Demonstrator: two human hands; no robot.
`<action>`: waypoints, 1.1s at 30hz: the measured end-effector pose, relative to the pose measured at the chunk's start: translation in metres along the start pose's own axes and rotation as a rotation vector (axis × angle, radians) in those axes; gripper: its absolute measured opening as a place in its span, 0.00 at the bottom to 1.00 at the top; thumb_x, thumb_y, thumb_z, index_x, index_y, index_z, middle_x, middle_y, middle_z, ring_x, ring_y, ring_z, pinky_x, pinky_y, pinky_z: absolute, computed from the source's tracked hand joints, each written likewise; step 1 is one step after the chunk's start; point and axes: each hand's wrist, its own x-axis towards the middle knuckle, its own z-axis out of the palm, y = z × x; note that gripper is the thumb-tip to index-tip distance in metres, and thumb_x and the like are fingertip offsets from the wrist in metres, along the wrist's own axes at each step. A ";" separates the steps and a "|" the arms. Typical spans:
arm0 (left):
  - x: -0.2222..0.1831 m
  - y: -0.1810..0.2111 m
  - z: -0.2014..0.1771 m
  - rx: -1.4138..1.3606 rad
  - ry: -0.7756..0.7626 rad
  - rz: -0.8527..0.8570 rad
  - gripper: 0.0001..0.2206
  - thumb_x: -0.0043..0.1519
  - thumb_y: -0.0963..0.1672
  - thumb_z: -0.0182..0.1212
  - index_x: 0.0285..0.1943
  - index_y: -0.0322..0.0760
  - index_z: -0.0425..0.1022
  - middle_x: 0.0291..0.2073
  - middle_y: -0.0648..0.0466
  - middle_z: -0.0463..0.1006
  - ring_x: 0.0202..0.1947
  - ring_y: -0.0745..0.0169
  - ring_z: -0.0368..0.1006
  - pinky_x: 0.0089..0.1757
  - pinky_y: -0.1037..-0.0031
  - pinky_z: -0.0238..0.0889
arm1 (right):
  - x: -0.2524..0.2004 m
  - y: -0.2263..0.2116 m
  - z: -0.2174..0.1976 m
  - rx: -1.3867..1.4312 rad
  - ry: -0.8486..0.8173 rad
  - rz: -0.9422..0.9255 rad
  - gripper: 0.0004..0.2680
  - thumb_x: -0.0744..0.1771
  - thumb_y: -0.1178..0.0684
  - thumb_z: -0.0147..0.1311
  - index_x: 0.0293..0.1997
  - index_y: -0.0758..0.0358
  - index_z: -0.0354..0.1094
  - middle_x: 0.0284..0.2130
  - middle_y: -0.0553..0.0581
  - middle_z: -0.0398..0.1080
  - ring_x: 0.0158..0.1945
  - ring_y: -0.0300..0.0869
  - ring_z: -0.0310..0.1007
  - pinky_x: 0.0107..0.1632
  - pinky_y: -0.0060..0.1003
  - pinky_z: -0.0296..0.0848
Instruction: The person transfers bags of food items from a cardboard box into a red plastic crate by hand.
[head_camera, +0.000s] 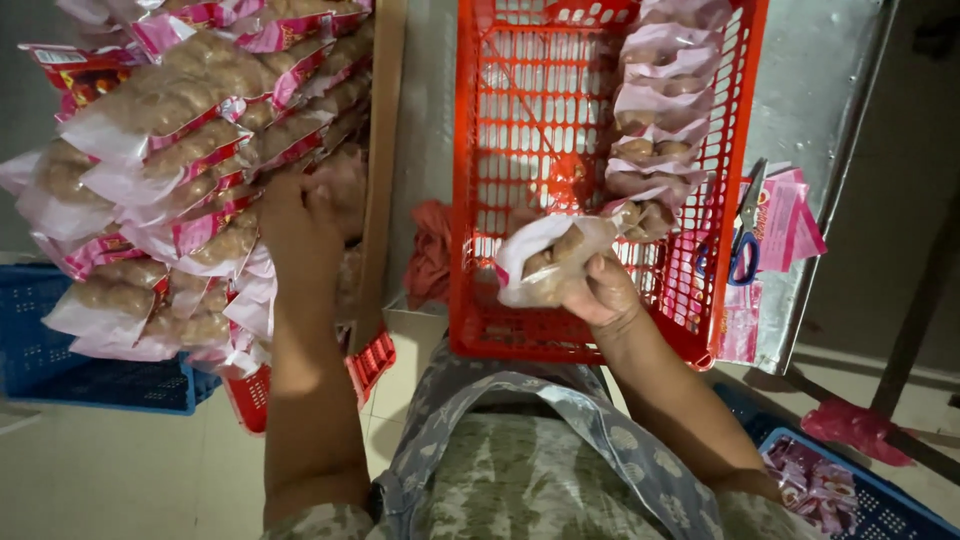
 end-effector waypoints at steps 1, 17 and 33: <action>-0.001 0.004 -0.003 -0.003 0.076 0.098 0.02 0.67 0.41 0.60 0.44 0.38 0.76 0.35 0.42 0.77 0.42 0.35 0.76 0.46 0.54 0.68 | -0.008 0.008 -0.034 -0.023 0.000 -0.005 0.15 0.65 0.45 0.64 0.45 0.69 0.70 0.41 0.67 0.75 0.45 0.55 0.77 0.45 0.50 0.78; -0.034 0.210 0.014 -0.645 -0.380 0.290 0.08 0.69 0.44 0.50 0.46 0.37 0.73 0.34 0.43 0.72 0.43 0.36 0.72 0.49 0.54 0.65 | 0.034 0.026 -0.020 0.196 0.077 0.081 0.15 0.66 0.38 0.60 0.45 0.59 0.71 0.41 0.56 0.75 0.41 0.43 0.74 0.42 0.39 0.72; -0.006 0.026 -0.078 0.079 -0.431 -0.049 0.15 0.66 0.44 0.61 0.59 0.30 0.74 0.48 0.30 0.75 0.51 0.24 0.72 0.52 0.47 0.66 | 0.003 0.053 -0.081 0.400 0.249 0.224 0.21 0.67 0.29 0.52 0.37 0.60 0.67 0.24 0.54 0.71 0.19 0.41 0.69 0.17 0.36 0.67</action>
